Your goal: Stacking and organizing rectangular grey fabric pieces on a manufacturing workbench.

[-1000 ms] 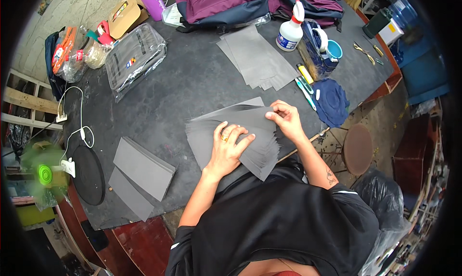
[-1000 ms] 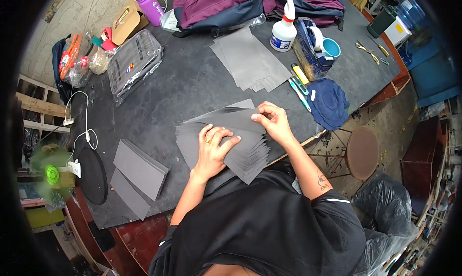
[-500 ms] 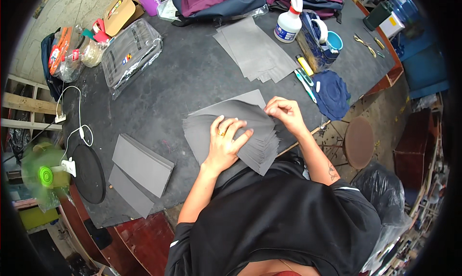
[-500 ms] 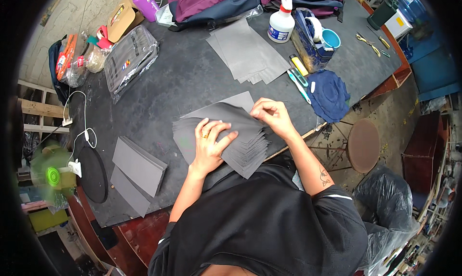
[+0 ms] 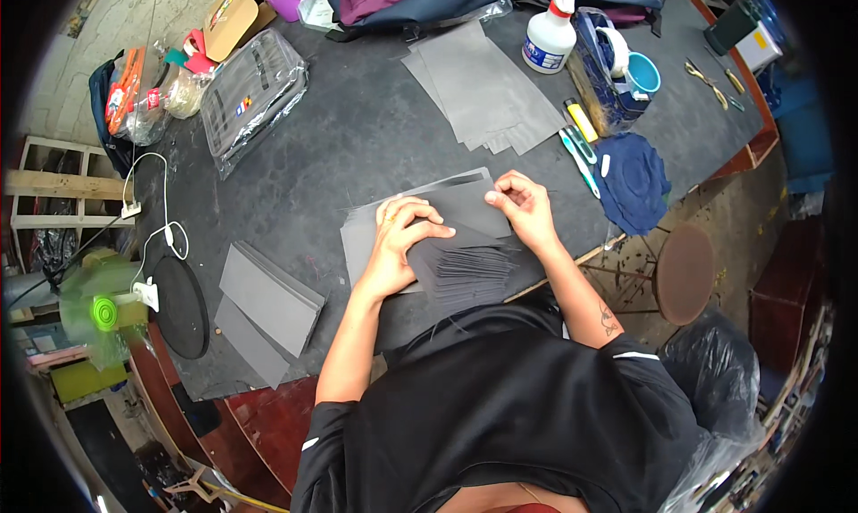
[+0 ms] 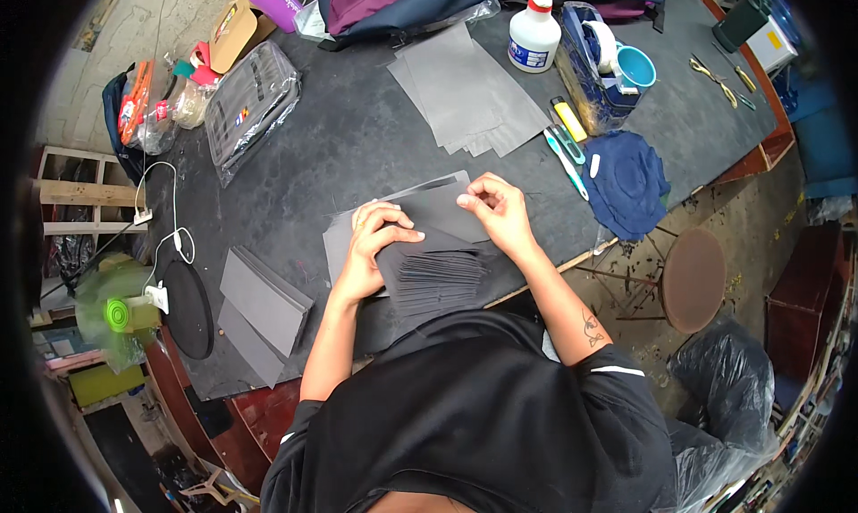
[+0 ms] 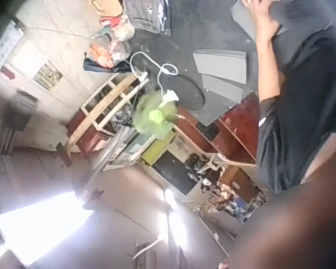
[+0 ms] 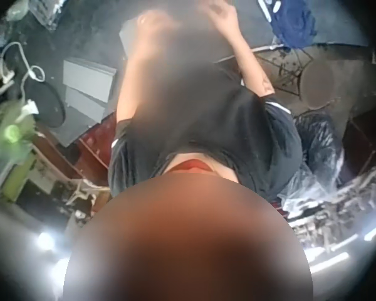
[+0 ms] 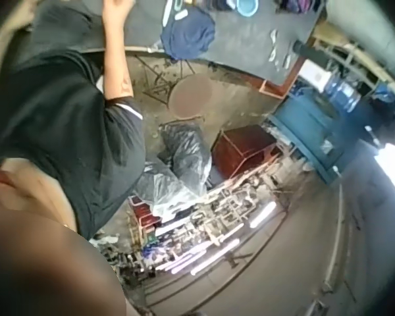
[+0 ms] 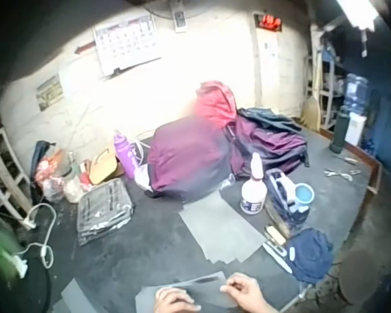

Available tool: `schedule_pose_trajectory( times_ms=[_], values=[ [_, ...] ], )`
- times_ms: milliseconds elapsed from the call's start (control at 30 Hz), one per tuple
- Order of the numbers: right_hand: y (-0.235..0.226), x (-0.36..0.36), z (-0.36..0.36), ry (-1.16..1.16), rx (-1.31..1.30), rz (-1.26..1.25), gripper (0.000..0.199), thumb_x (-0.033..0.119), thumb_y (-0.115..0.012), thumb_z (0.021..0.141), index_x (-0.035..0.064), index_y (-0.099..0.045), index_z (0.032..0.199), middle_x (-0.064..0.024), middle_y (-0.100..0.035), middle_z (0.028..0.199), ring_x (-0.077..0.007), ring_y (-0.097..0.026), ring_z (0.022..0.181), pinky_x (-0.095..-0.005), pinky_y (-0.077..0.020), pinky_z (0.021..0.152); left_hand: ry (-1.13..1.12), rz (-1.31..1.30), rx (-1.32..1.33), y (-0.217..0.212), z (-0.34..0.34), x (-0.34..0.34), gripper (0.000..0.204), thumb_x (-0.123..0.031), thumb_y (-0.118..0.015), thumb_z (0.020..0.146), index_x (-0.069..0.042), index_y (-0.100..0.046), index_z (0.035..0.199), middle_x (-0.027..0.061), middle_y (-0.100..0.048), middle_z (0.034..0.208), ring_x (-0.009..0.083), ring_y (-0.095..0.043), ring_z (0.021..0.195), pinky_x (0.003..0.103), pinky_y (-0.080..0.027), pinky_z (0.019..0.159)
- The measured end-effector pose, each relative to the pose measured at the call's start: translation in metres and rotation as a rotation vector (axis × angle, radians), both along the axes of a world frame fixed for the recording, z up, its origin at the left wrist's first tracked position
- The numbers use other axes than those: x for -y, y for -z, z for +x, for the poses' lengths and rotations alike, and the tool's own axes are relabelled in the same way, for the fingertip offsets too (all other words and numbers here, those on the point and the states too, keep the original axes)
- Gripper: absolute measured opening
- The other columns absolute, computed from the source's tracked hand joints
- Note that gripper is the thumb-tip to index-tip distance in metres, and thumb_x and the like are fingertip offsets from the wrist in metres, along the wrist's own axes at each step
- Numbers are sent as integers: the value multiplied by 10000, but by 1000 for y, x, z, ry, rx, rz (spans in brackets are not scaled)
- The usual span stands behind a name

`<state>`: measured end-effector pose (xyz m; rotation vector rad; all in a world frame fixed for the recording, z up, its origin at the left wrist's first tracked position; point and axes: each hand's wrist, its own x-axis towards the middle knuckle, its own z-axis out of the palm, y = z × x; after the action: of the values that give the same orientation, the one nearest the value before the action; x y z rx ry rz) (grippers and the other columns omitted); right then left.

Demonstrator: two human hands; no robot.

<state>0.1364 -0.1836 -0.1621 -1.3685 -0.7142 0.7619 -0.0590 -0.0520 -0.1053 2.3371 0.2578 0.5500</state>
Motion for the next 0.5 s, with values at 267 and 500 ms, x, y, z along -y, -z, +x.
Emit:
schedule_pose_trajectory(
  times_ms=[267,500],
  values=[
    [-6,5,-2,-60,-29,96,101,0,-703,794,-37,-610,801,-20,-551,845,-70,-516,751,-208,-415,642,-8,-25,-66,-8,4,-1,298,-264,-803,596,-172,-708,864,98,-545,1324,345,-348,1359,538,-177,1114],
    [-8,5,-6,-73,55,167,86,31,-721,783,-15,-649,797,-23,-576,827,-80,-525,746,-221,-409,654,10,-49,-44,-5,6,-2,314,-245,-785,602,-112,-689,870,135,-544,1333,302,-509,1213,463,-273,1055]
  ],
)
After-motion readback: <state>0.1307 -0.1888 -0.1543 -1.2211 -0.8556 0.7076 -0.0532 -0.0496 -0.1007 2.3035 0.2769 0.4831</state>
